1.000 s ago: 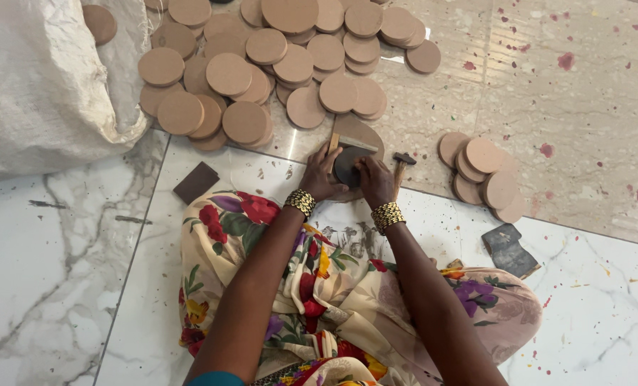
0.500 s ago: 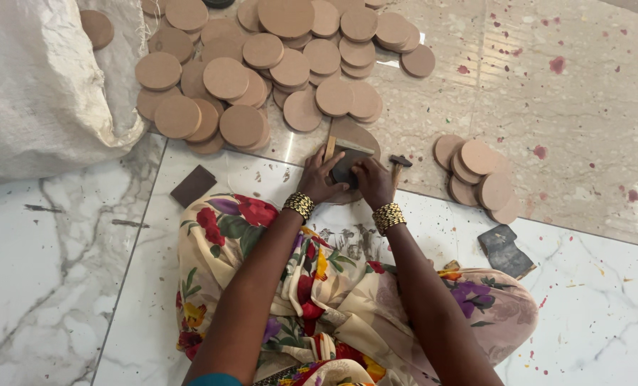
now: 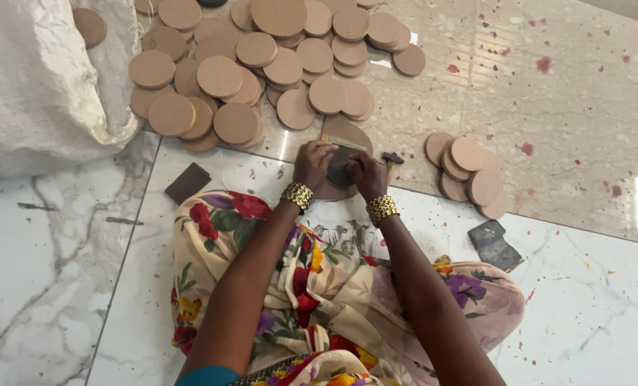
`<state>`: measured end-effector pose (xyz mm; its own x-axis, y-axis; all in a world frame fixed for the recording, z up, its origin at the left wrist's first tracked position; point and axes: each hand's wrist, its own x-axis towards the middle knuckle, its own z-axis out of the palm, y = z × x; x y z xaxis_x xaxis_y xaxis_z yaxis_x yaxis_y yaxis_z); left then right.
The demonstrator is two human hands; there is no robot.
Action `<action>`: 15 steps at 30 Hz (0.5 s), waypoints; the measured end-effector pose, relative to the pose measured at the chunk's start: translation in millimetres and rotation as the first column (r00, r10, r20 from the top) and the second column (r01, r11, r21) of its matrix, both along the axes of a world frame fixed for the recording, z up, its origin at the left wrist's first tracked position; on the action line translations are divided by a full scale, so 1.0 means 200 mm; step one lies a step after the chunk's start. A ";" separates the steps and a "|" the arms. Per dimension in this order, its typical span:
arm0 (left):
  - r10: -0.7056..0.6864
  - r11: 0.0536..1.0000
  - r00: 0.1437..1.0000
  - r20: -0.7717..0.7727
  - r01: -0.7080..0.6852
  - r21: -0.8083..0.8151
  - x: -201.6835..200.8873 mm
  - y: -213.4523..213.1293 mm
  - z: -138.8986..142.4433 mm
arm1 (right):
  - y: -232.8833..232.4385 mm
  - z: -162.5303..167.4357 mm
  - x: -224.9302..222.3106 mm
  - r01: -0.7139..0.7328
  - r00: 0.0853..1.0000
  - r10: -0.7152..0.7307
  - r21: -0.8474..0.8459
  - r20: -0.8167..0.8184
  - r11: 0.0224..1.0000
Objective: The person sits on the floor and repeatedly places round wooden discs into a small wooden mold, hammering them with a mallet, then sets the pressed discs onto a growing pile beside them. They pick each disc from a large pile, fit it into the mold, strike it, and move the finished disc aside.
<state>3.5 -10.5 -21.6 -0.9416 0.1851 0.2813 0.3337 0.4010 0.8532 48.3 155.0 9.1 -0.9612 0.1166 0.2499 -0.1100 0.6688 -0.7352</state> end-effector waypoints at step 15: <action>-0.151 0.988 0.978 0.143 0.149 0.024 -0.01 0.09 0.10 | -0.09 0.14 0.03 0.051 0.998 -0.043 0.153 -0.054 0.987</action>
<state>1.0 7.7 -1.5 -0.9341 0.3249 0.1477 0.2622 0.3442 0.9015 55.2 137.7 37.7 -0.9415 0.1175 0.3159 -0.1100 0.7787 -0.6177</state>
